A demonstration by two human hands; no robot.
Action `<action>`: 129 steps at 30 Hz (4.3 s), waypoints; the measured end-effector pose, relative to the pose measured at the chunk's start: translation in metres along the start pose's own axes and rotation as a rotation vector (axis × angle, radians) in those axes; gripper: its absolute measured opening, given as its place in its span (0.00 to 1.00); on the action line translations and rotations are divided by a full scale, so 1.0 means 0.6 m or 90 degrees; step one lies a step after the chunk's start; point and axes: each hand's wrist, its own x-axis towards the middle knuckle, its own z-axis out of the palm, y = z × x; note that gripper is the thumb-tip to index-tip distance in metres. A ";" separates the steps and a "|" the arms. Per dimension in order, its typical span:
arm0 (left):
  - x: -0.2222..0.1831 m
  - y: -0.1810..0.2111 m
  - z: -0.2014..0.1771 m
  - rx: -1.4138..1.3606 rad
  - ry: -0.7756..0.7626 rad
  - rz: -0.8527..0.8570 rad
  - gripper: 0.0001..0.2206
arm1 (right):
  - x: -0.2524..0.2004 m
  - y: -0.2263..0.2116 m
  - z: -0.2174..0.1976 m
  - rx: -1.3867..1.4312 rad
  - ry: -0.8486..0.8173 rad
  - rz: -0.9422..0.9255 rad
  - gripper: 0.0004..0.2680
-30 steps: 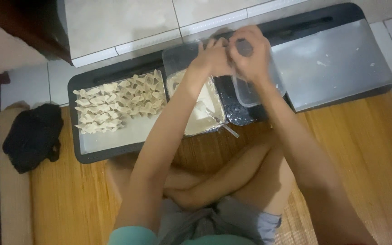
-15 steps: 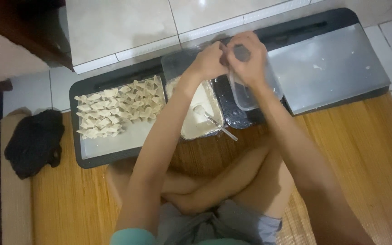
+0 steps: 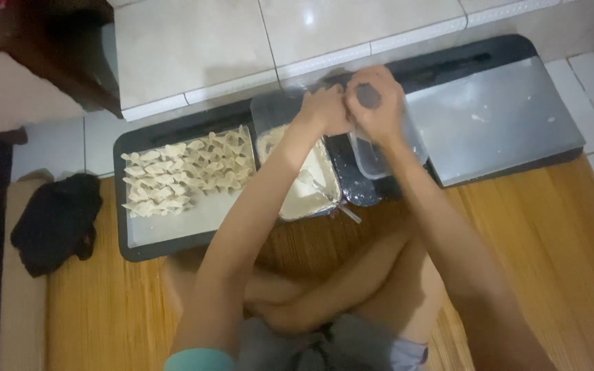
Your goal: Folding square dough wrappers into decorative bow shapes after applying filling with a fork.
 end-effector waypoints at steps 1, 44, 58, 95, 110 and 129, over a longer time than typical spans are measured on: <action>0.000 -0.001 -0.008 0.003 0.004 0.002 0.19 | -0.001 0.007 0.000 -0.001 0.003 -0.004 0.03; -0.179 -0.039 -0.142 -1.205 0.178 -0.360 0.29 | -0.029 0.076 0.034 -0.200 -0.218 0.036 0.06; -0.437 -0.025 -0.099 -1.075 0.216 -0.376 0.12 | -0.023 0.074 0.040 -0.339 -0.347 0.078 0.09; -0.564 0.004 -0.029 -1.306 0.363 -0.400 0.21 | -0.240 -0.190 -0.049 0.013 -0.219 0.202 0.06; -0.563 0.010 -0.024 -1.276 0.363 -0.401 0.21 | -0.139 -0.218 -0.037 -0.126 -0.217 0.028 0.05; -0.566 0.018 -0.045 -1.308 0.345 -0.387 0.23 | -0.109 -0.229 -0.048 -0.034 -0.052 0.149 0.06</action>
